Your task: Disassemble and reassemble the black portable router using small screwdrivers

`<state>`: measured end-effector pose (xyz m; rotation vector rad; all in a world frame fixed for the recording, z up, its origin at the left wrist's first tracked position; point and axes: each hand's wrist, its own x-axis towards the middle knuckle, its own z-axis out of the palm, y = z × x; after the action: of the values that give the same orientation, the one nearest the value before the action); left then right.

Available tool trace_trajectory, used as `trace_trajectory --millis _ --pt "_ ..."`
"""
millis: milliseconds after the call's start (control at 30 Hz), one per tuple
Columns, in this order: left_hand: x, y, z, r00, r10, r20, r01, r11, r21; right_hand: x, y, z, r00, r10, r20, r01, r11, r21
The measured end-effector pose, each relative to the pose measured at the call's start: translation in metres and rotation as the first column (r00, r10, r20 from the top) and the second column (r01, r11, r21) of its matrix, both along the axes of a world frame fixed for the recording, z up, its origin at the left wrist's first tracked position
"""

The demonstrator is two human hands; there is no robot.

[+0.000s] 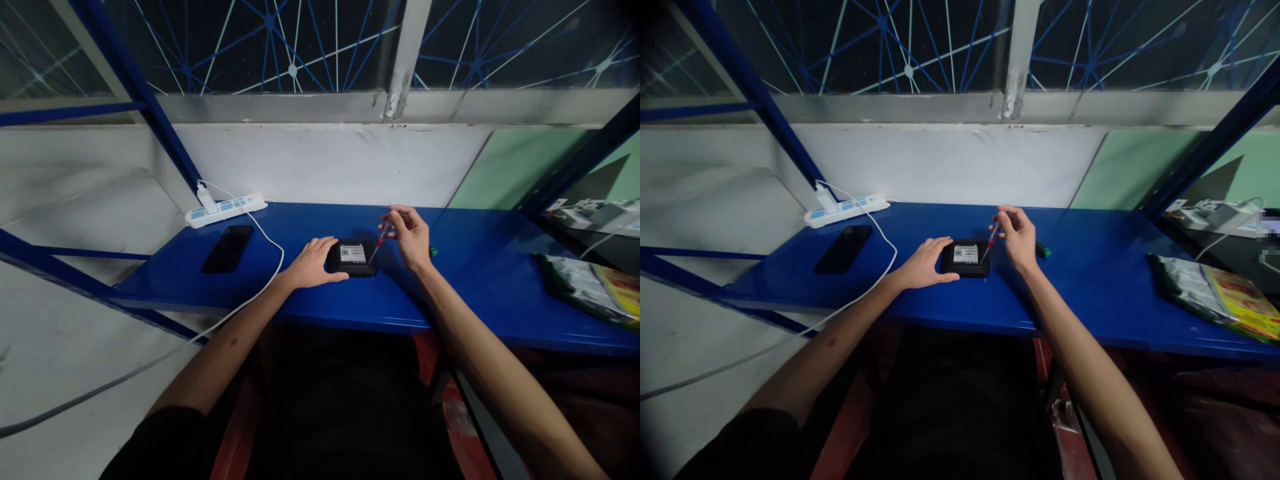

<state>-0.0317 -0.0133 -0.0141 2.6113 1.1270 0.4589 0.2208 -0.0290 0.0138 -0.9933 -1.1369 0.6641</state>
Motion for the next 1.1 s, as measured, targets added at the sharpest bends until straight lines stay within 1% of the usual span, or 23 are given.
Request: trace_trajectory --millis 100,167,233,367,467,533,600,733,833,900,967,1033,1100 --pt "0.0003 -0.0005 0.0001 1.000 0.002 -0.001 -0.002 1.000 0.001 -0.0004 -0.0006 0.0009 0.995 0.060 -0.082 -0.064 0.997 -0.047" --pt "0.0006 -0.0006 0.0001 1.000 0.002 -0.002 -0.002 1.000 0.002 -0.0009 -0.0006 0.0008 0.991 0.071 -0.112 -0.077 0.995 -0.057" --pt "0.0006 -0.0008 0.0003 1.000 0.000 -0.003 0.000 1.000 0.000 -0.0011 0.0000 0.0001 0.994 0.054 -0.097 -0.058 0.997 -0.046" --pt "0.0001 -0.0010 0.0009 1.000 -0.003 -0.002 0.003 1.000 -0.008 0.0002 0.0021 -0.0021 1.000 -0.018 -0.025 0.018 1.000 -0.001" --pt "-0.0002 -0.0009 0.0008 1.000 -0.003 0.000 0.003 1.000 -0.013 0.0017 0.0028 -0.0029 0.999 -0.046 -0.006 0.046 0.999 0.010" --pt "-0.0003 -0.0007 0.0004 1.000 -0.003 0.001 0.003 1.000 -0.012 0.0021 0.0027 -0.0029 0.999 -0.040 0.013 0.040 0.999 0.007" --pt "-0.0002 -0.0007 0.0002 1.000 -0.004 0.000 0.004 1.000 -0.010 0.0020 0.0024 -0.0026 1.000 0.000 0.014 0.000 1.000 -0.011" --pt "0.0000 -0.0011 0.0010 1.000 -0.005 -0.001 0.005 1.000 -0.009 0.0011 0.0021 -0.0021 0.993 0.086 -0.075 -0.090 0.995 -0.052" --pt "0.0001 -0.0015 0.0019 1.000 -0.006 -0.004 0.006 1.000 -0.013 0.0013 0.0022 -0.0019 0.994 0.051 -0.095 -0.056 0.997 -0.046" --pt "0.0001 -0.0017 0.0022 1.000 -0.005 -0.007 0.005 1.000 -0.014 0.0019 0.0024 -0.0019 0.998 -0.002 -0.061 0.000 1.000 -0.021" --pt "0.0002 -0.0018 0.0024 1.000 -0.003 -0.009 0.003 1.000 -0.014 0.0022 0.0023 -0.0018 0.999 -0.028 -0.018 0.028 1.000 -0.003" --pt "0.0004 -0.0020 0.0027 1.000 -0.003 -0.010 0.002 1.000 -0.015 0.0018 0.0018 -0.0014 1.000 -0.011 -0.004 0.011 1.000 -0.010" --pt "0.0005 -0.0024 0.0031 1.000 -0.003 -0.008 0.003 1.000 -0.014 0.0007 0.0010 -0.0006 0.999 0.027 -0.037 -0.028 0.999 -0.037"
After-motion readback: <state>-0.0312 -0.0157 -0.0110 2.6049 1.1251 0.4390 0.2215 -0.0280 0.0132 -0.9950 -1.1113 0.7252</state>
